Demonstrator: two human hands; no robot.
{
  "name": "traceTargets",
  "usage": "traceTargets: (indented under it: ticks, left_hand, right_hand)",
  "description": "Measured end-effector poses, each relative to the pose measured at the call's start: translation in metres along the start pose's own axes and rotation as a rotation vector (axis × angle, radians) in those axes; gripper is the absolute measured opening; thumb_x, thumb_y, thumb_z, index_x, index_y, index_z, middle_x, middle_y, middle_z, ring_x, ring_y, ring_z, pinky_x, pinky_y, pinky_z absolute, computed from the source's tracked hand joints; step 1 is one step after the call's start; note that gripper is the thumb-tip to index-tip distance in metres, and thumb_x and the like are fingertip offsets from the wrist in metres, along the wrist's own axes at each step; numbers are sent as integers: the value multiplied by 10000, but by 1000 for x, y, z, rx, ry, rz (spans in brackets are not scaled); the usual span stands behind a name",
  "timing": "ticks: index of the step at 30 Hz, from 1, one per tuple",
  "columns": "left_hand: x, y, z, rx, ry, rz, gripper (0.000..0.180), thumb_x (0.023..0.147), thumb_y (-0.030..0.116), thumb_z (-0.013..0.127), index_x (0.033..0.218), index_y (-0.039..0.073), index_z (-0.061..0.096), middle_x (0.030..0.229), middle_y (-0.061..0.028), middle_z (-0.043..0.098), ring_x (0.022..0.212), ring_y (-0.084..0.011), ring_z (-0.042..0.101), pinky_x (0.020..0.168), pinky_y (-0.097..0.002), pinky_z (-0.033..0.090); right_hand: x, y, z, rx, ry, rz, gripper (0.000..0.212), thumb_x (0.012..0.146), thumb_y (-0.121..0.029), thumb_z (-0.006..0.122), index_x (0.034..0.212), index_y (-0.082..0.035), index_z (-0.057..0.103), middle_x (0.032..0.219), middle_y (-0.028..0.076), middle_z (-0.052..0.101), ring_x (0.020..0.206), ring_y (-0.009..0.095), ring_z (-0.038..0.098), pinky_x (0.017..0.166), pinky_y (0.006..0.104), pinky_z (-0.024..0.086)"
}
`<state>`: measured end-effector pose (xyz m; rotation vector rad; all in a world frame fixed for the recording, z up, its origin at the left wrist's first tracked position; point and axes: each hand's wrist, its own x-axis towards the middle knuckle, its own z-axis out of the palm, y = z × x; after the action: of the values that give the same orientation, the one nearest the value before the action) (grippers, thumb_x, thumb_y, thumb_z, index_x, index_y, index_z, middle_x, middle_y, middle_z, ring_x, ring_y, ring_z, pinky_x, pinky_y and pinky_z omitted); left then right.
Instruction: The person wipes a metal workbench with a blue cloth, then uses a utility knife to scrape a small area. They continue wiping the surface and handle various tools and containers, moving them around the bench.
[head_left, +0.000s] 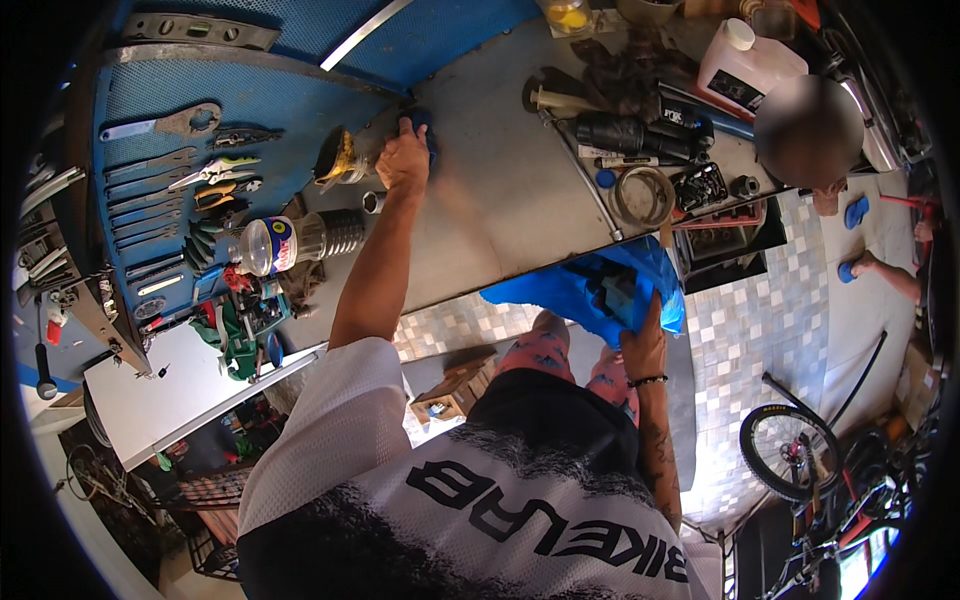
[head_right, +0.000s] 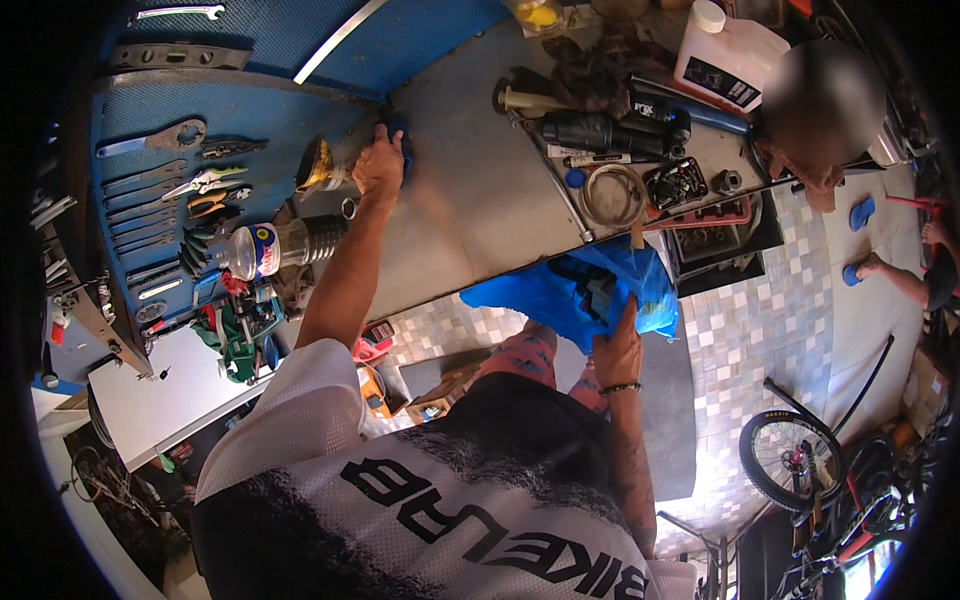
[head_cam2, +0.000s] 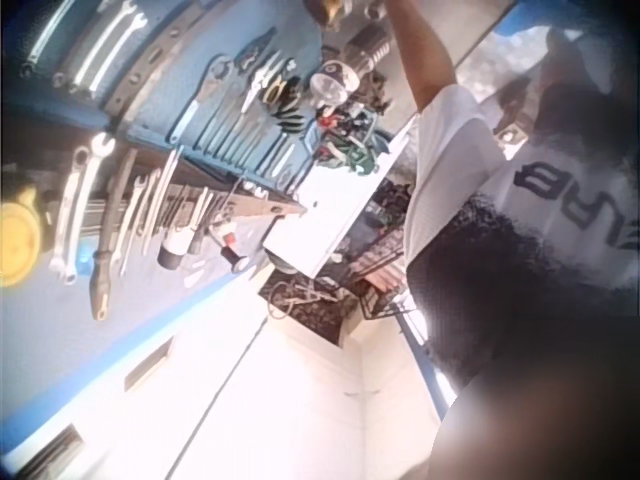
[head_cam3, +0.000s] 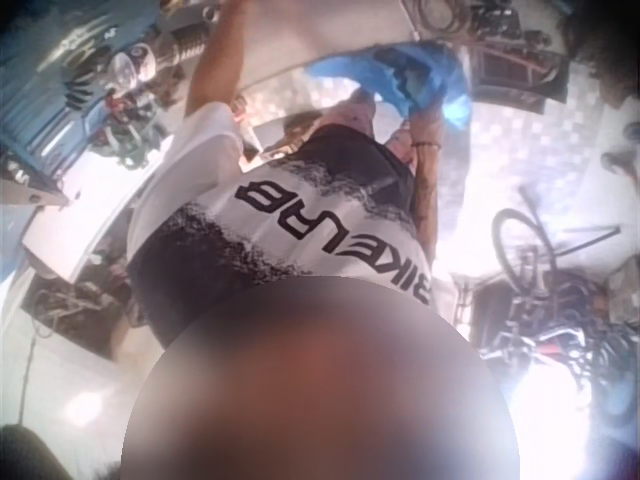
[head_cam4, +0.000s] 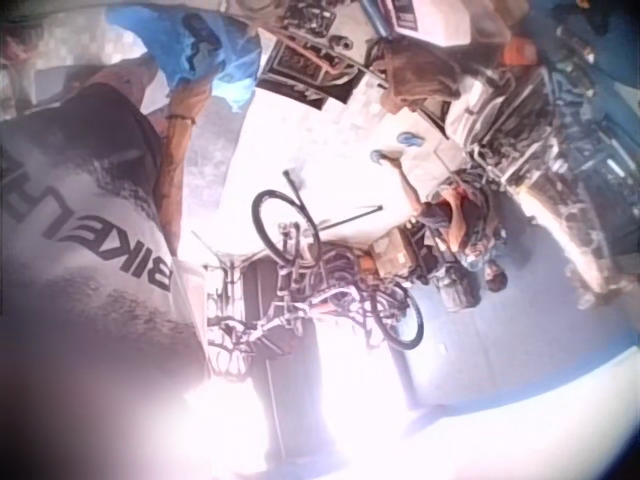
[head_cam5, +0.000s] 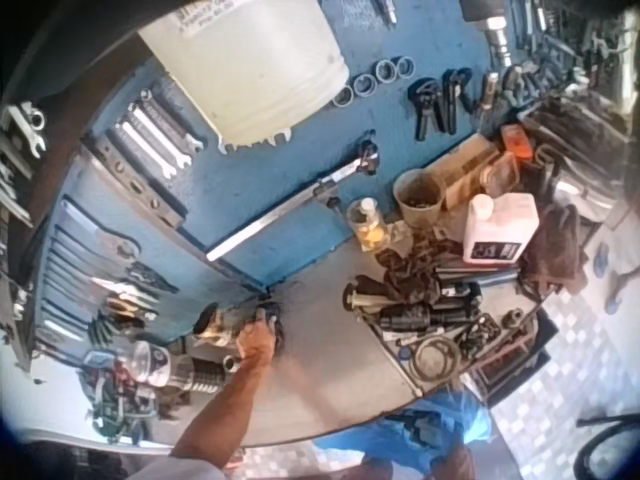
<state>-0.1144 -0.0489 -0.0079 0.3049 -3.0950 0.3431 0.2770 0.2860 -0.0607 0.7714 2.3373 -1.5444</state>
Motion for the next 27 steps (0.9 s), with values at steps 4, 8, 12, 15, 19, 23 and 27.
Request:
traceTargets:
  ticks: [4,8,12,15,19,23,27]
  left_hand:
    - [21,-18,5,13,-90,-83,450,1075,553,507,1327,190,594,1180,-205,740,1115,-403,734,886,-536,610]
    - [42,-22,0,19,-143,-191,558,1055,622,496,1389,185,589,1373,-234,662,1250,-398,680,996,-556,566]
    - [40,-11,-18,85,-185,-231,619,1015,584,609,1427,123,583,1561,-183,508,1342,-406,607,1039,-573,536]
    - [15,-13,-30,178,42,39,565,951,449,753,1413,158,609,1502,-149,538,1289,-392,622,1017,-558,554]
    - [-5,-22,-31,-35,-10,186,472,900,318,821,1330,194,670,1371,-134,615,1237,-379,632,999,-508,573]
    - [6,-32,-17,-84,-44,250,383,924,294,800,1281,199,698,1262,-137,682,1189,-386,661,981,-492,583]
    - [37,-35,-10,-100,-37,185,356,947,298,778,1279,198,696,1220,-146,706,1112,-404,700,936,-517,592]
  right_hand:
    - [0,-2,-1,-36,48,-95,955,777,-1,594,1653,-17,214,1398,392,578,1236,572,592,1033,577,510]
    - [-1,-5,-3,-9,50,-37,967,770,1,593,1657,-20,206,1387,394,585,1248,578,579,1054,580,495]
    - [-5,-9,-6,-40,116,-167,966,769,22,584,1656,-29,205,1282,378,645,1030,527,697,877,549,593]
    - [-6,-13,-7,28,74,-122,955,776,41,577,1652,-27,203,1139,348,702,788,453,749,686,501,634]
    - [-2,-20,-5,40,74,-191,939,792,66,582,1647,-19,205,1009,314,729,626,379,742,554,456,629]
    - [6,-25,2,41,45,-146,936,797,79,590,1646,-17,207,976,306,728,604,359,737,532,444,622]
    - [7,-27,13,64,45,-159,938,791,73,582,1646,-16,207,958,300,725,595,357,733,538,451,622]
